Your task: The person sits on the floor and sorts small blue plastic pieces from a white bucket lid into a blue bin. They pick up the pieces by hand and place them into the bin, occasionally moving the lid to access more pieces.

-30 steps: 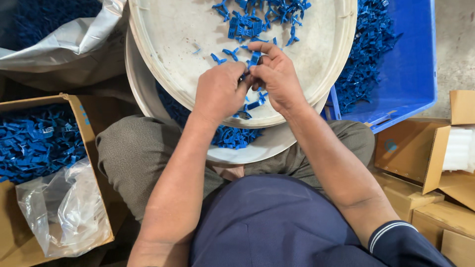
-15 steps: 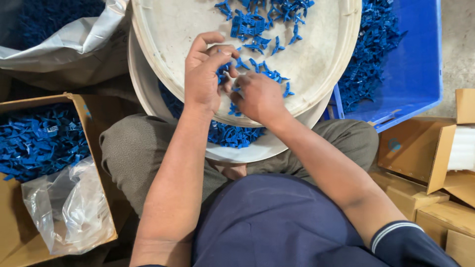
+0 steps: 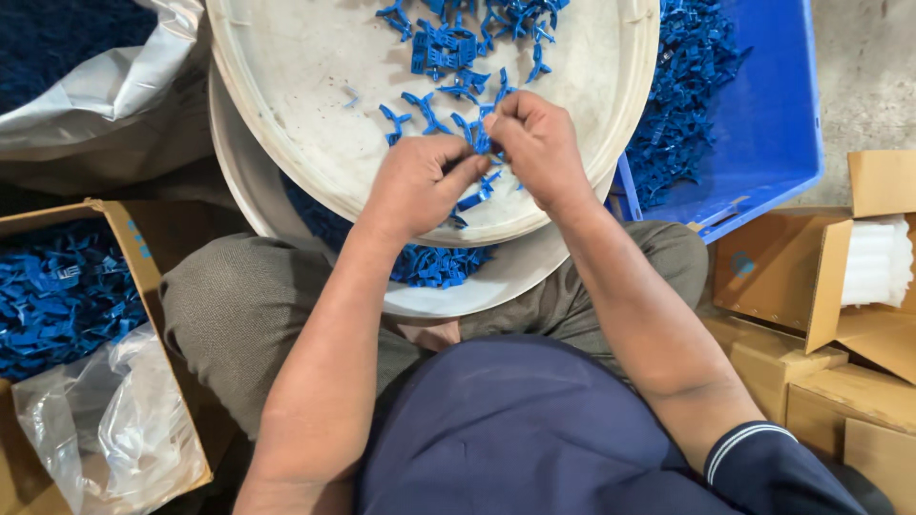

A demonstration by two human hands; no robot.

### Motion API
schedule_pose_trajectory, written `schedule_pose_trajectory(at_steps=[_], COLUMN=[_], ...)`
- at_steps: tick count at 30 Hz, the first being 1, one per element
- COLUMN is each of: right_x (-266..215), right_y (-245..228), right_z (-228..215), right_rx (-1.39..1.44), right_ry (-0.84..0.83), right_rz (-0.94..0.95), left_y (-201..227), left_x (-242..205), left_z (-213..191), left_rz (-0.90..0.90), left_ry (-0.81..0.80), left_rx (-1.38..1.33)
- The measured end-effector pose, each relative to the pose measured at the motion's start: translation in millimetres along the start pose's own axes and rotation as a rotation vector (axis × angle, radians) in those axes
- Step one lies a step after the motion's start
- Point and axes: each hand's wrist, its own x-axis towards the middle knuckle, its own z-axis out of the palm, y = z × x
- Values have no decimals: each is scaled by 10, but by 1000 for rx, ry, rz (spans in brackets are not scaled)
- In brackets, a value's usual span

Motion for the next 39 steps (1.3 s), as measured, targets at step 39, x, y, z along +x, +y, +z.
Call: schedule_pose_trajectory(at_steps=[39], right_x=[-209], right_y=[-158], right_z=[-408], right_rx=[-703], right_ry=[17], right_rz=[-234], left_y=[-257], left_x=[115], left_z=[30], left_rz=[-430], left_ry=[392], left_rx=[-920])
